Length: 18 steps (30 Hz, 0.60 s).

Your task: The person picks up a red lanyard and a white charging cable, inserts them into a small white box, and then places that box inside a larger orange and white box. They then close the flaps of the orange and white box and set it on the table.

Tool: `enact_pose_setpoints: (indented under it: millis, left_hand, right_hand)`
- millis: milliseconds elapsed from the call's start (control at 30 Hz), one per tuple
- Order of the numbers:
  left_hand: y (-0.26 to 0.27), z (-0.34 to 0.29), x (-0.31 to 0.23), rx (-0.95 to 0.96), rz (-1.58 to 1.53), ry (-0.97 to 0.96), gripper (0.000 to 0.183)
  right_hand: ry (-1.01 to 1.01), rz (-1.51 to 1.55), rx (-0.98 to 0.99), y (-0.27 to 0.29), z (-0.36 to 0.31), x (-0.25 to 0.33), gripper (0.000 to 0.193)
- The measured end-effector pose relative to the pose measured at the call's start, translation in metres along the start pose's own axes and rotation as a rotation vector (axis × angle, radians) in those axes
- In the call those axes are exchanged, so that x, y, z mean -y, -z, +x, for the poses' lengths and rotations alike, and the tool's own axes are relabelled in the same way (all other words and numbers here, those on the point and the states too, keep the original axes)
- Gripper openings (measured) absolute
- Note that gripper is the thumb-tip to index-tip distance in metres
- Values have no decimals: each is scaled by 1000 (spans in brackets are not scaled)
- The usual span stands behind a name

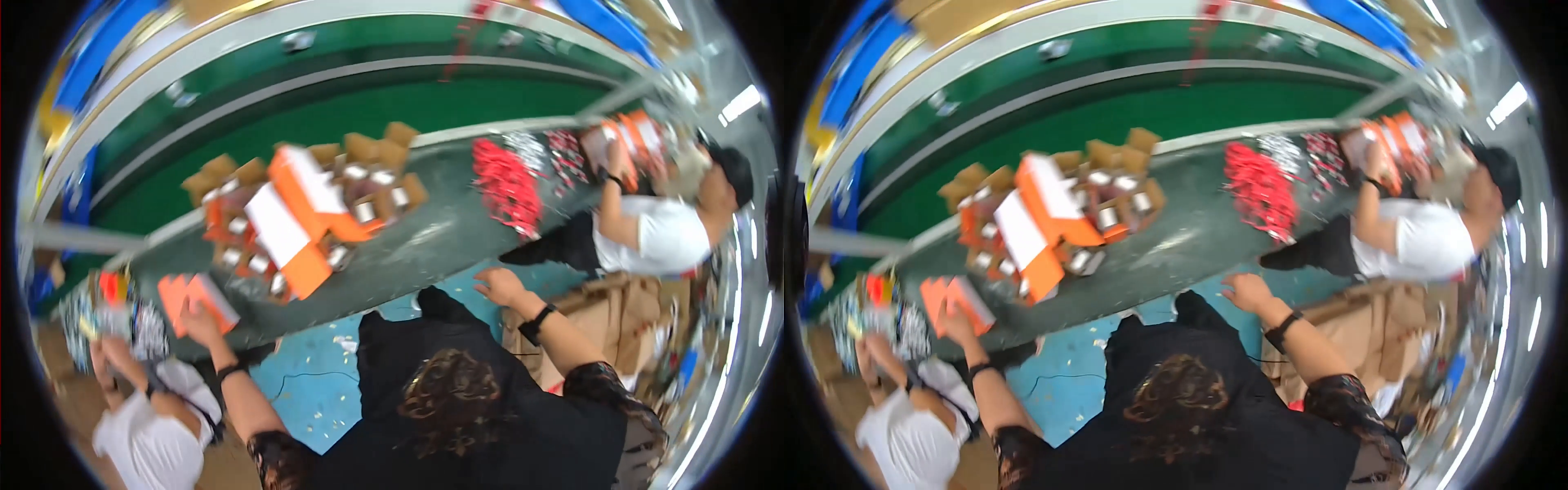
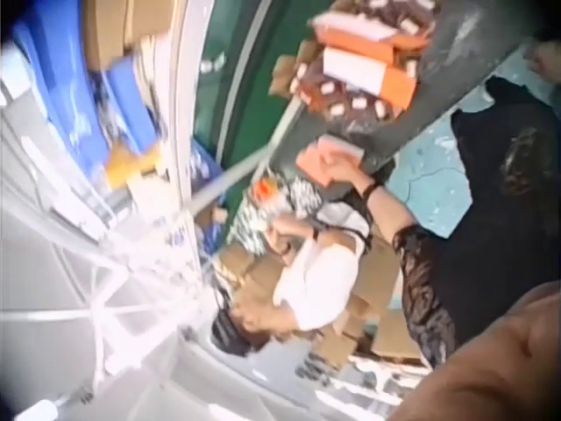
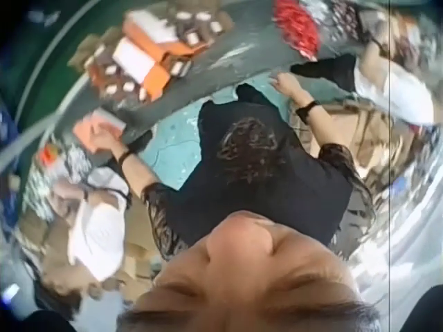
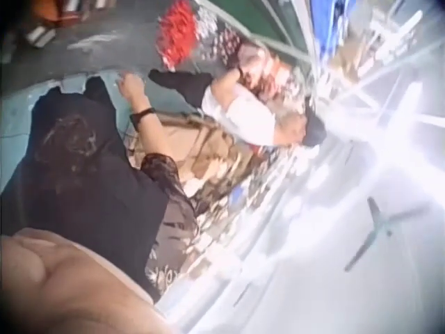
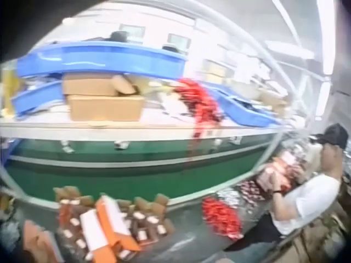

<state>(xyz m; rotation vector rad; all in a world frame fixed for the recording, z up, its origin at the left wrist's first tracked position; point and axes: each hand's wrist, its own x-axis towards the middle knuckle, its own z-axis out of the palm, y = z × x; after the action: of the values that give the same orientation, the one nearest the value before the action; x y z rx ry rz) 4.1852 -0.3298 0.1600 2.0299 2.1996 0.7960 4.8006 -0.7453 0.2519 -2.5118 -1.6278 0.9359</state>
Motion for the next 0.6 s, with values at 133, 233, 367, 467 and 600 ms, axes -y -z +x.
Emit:
enact_pose_setpoints:
  millis: [133,233,367,467,600]
  left_hand:
    - [0,-58,-44,-167,-74,-144,36]
    - [2,-148,-103,-125,-242,-160,32]
    - [23,-271,-143,315,-561,110,26]
    - [54,-317,-151,651,-614,137,25]
    - [85,-341,-158,776,-745,332,21]
  right_hand:
    - [-158,174,-89,-32,-11,-42,24]
    - [-326,210,-184,-39,14,-75,23]
    - [-403,334,-373,-15,81,-112,24]
    - [-419,294,-462,12,134,-136,25]
    - [-444,411,-682,52,187,-138,32]
